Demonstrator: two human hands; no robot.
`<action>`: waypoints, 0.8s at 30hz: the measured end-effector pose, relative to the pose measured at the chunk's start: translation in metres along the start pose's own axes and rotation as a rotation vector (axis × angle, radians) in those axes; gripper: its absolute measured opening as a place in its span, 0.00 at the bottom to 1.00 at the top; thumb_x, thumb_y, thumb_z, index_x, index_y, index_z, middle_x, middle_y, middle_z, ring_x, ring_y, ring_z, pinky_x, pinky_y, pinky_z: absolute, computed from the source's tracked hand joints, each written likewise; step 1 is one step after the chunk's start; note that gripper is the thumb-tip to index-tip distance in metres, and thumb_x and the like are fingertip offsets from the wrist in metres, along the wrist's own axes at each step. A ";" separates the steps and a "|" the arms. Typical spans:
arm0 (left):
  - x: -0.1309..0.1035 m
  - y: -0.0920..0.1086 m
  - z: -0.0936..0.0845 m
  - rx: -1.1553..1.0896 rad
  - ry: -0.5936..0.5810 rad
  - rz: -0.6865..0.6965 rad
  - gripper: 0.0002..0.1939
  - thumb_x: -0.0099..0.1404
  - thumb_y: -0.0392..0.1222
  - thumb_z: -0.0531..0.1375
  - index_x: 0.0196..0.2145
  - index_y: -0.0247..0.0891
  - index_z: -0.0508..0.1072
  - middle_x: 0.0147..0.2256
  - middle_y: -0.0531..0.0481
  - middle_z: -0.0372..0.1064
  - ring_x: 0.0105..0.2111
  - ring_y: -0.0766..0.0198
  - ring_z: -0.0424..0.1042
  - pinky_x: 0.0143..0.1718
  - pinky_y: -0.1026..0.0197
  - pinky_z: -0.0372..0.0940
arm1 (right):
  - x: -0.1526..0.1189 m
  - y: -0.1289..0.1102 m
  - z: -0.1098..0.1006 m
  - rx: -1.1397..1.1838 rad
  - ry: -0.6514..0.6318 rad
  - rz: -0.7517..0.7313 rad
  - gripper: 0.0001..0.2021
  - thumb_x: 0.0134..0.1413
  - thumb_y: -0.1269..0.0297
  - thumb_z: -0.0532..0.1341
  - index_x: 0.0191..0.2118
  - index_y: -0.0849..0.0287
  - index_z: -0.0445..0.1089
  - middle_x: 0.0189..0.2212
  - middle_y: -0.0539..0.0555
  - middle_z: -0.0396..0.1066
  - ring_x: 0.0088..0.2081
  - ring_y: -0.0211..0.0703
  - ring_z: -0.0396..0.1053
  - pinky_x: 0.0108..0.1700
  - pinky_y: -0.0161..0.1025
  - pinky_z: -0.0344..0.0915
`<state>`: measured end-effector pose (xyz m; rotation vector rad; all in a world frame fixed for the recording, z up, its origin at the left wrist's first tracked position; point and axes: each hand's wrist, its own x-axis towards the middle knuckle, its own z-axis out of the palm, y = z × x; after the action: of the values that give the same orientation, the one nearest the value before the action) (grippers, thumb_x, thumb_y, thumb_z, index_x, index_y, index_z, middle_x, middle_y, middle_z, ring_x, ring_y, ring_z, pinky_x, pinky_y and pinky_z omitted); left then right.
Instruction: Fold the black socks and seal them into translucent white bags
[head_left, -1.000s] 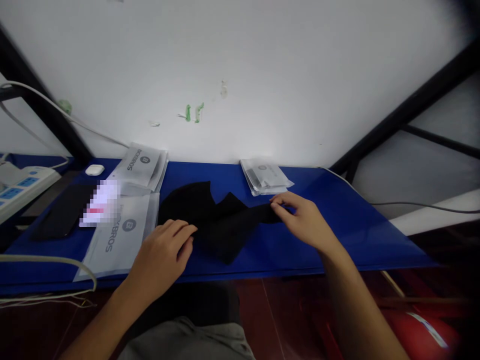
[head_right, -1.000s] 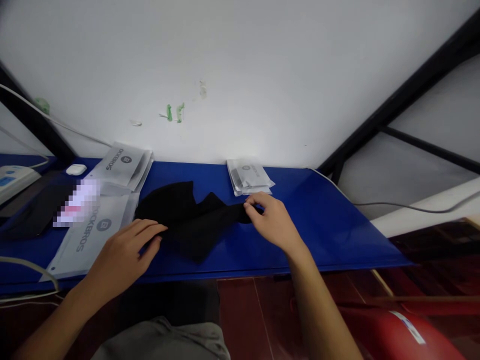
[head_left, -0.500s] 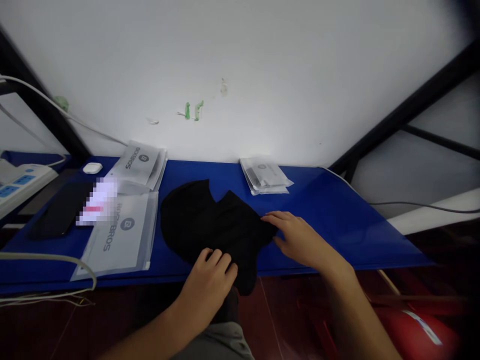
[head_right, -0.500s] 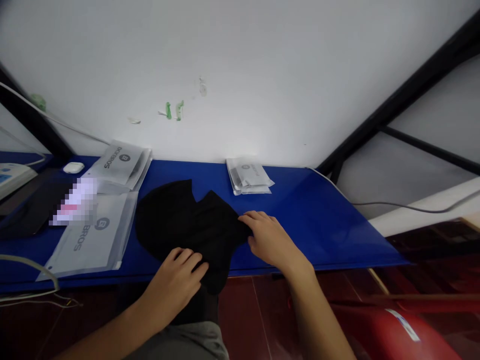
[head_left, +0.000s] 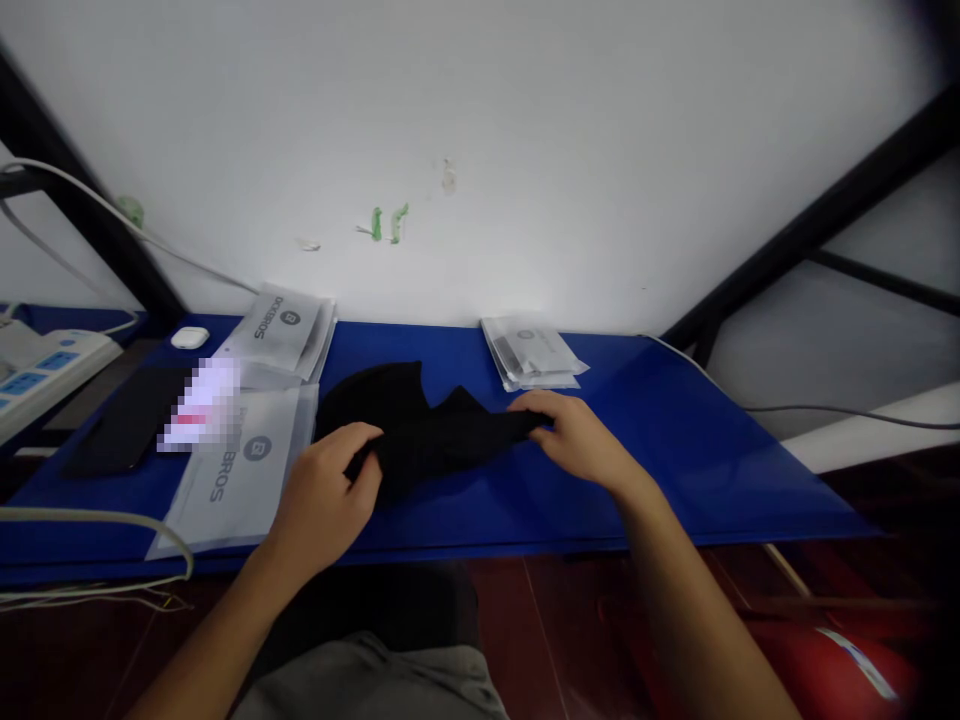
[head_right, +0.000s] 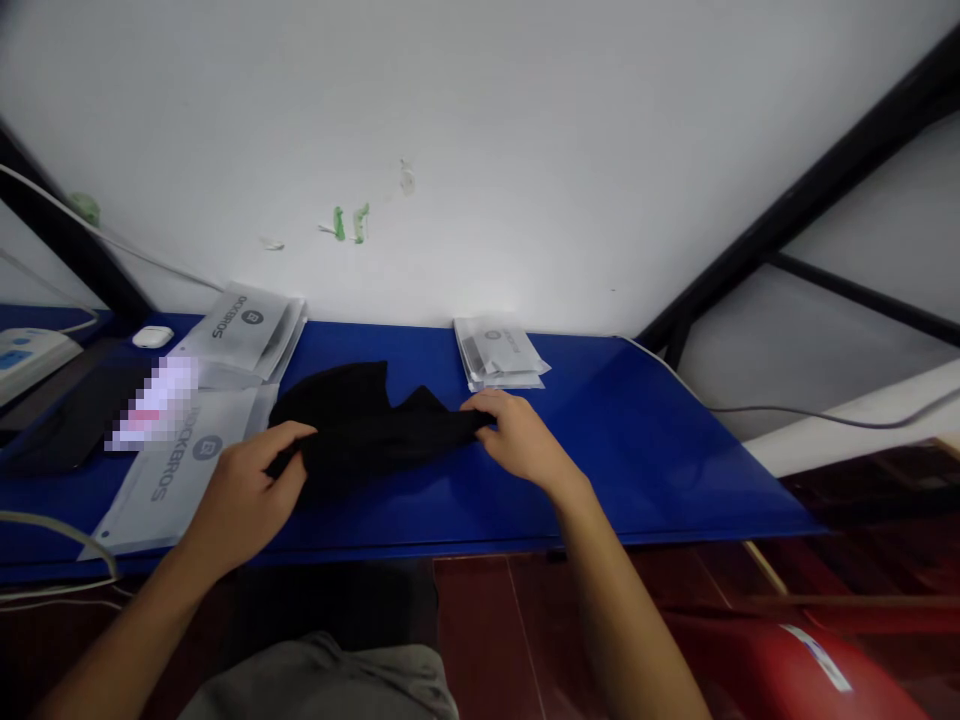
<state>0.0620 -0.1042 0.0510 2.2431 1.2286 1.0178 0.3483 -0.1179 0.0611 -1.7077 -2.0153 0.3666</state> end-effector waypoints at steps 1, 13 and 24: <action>-0.001 0.005 -0.001 -0.016 0.024 0.003 0.12 0.62 0.33 0.51 0.37 0.38 0.73 0.31 0.51 0.74 0.32 0.63 0.73 0.34 0.61 0.68 | 0.006 0.000 0.000 -0.005 0.039 -0.027 0.16 0.43 0.79 0.52 0.35 0.57 0.73 0.37 0.52 0.74 0.41 0.44 0.71 0.46 0.42 0.65; 0.019 0.016 0.028 0.141 -0.245 0.200 0.16 0.70 0.39 0.49 0.51 0.38 0.69 0.48 0.44 0.71 0.48 0.57 0.70 0.50 0.50 0.65 | 0.007 0.000 -0.009 -0.571 0.314 0.108 0.17 0.52 0.77 0.53 0.44 0.61 0.74 0.47 0.60 0.73 0.47 0.56 0.69 0.45 0.51 0.66; 0.024 -0.044 0.017 0.754 -0.383 -0.197 0.20 0.70 0.45 0.47 0.50 0.30 0.70 0.49 0.37 0.67 0.50 0.46 0.67 0.43 0.47 0.65 | -0.008 -0.004 0.043 -0.515 -0.164 0.133 0.17 0.59 0.64 0.57 0.53 0.62 0.69 0.53 0.61 0.69 0.55 0.54 0.64 0.56 0.51 0.60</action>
<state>0.0588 -0.0600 0.0218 2.5821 1.7925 0.0066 0.3233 -0.1220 0.0252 -2.1860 -2.2572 0.0241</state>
